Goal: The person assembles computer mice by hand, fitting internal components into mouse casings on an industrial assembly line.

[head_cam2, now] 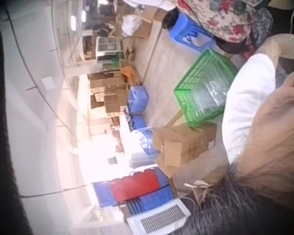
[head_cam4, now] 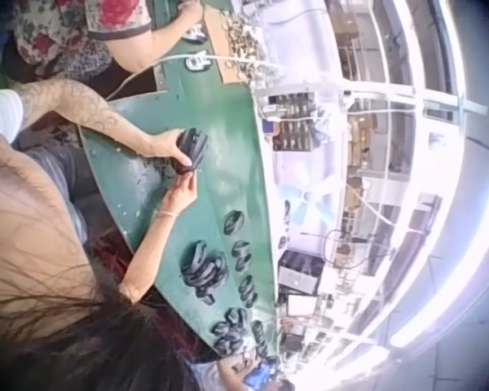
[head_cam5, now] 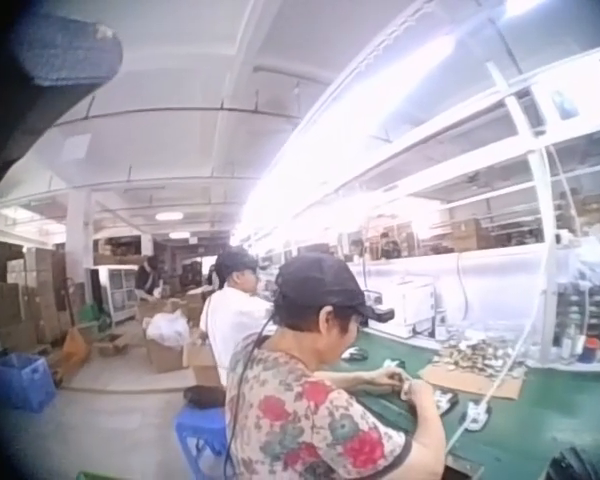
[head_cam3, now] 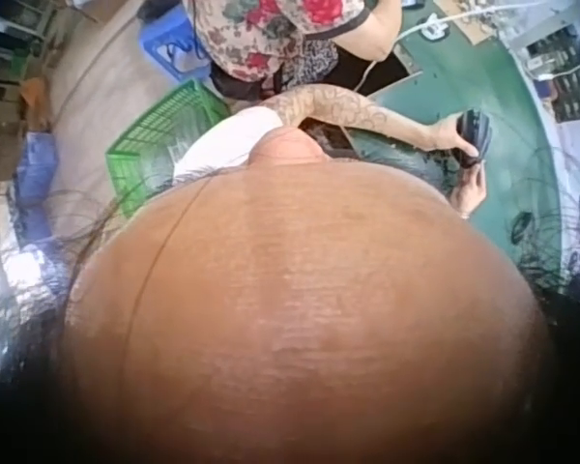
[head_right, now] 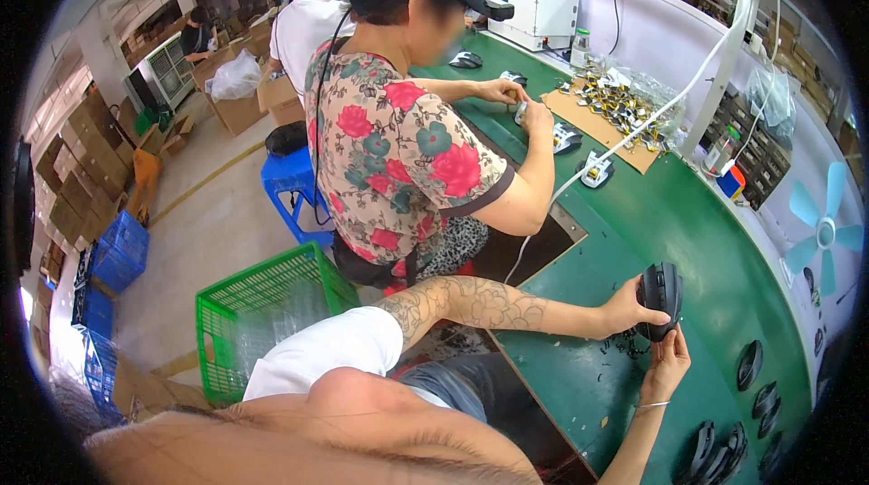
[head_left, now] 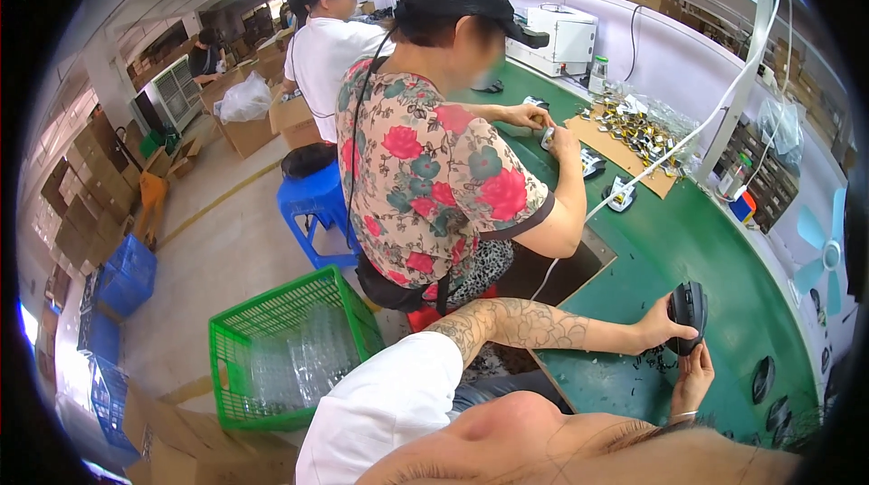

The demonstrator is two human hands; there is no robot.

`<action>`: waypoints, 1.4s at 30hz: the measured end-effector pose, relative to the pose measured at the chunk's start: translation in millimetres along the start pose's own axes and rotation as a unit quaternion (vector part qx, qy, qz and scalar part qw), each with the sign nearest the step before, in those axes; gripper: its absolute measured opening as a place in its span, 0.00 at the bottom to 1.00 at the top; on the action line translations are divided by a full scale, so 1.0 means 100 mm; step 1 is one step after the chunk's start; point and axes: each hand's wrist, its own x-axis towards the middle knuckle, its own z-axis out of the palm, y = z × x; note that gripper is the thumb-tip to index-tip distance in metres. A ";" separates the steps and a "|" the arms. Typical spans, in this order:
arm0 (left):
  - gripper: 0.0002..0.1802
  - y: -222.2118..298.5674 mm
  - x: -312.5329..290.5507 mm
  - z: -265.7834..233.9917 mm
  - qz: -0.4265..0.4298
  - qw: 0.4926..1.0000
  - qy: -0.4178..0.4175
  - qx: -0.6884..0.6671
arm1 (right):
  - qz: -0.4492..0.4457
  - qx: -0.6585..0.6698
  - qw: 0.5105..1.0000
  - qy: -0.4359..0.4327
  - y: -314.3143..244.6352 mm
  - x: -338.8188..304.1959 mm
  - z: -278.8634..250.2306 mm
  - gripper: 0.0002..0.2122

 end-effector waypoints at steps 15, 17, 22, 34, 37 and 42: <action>0.15 -0.10 0.12 -0.16 -0.184 0.969 0.015 -0.166 | -0.455 -0.534 0.710 -0.056 -0.47 -0.50 0.69 0.22; 0.18 -0.25 0.13 -0.18 -0.157 0.975 0.021 -0.155 | -0.455 -0.582 0.670 -0.074 -0.37 -0.48 0.73 0.17; 0.24 -0.07 0.13 -0.16 -0.164 0.976 -0.013 -0.144 | -0.474 -0.566 0.674 -0.014 -0.37 -0.30 0.74 0.15; 0.29 0.06 0.08 -0.02 -0.085 0.987 -0.129 0.043 | -0.349 -0.634 0.642 0.252 -0.62 0.69 -0.75 0.13; 0.28 0.04 0.08 -0.01 -0.056 0.988 -0.124 0.066 | -0.067 -0.725 0.666 0.161 -0.69 0.84 -1.15 0.25; 0.25 0.05 0.01 -0.26 -0.011 0.991 -0.084 0.102 | -0.204 -0.709 0.670 0.079 -1.13 0.44 0.05 0.38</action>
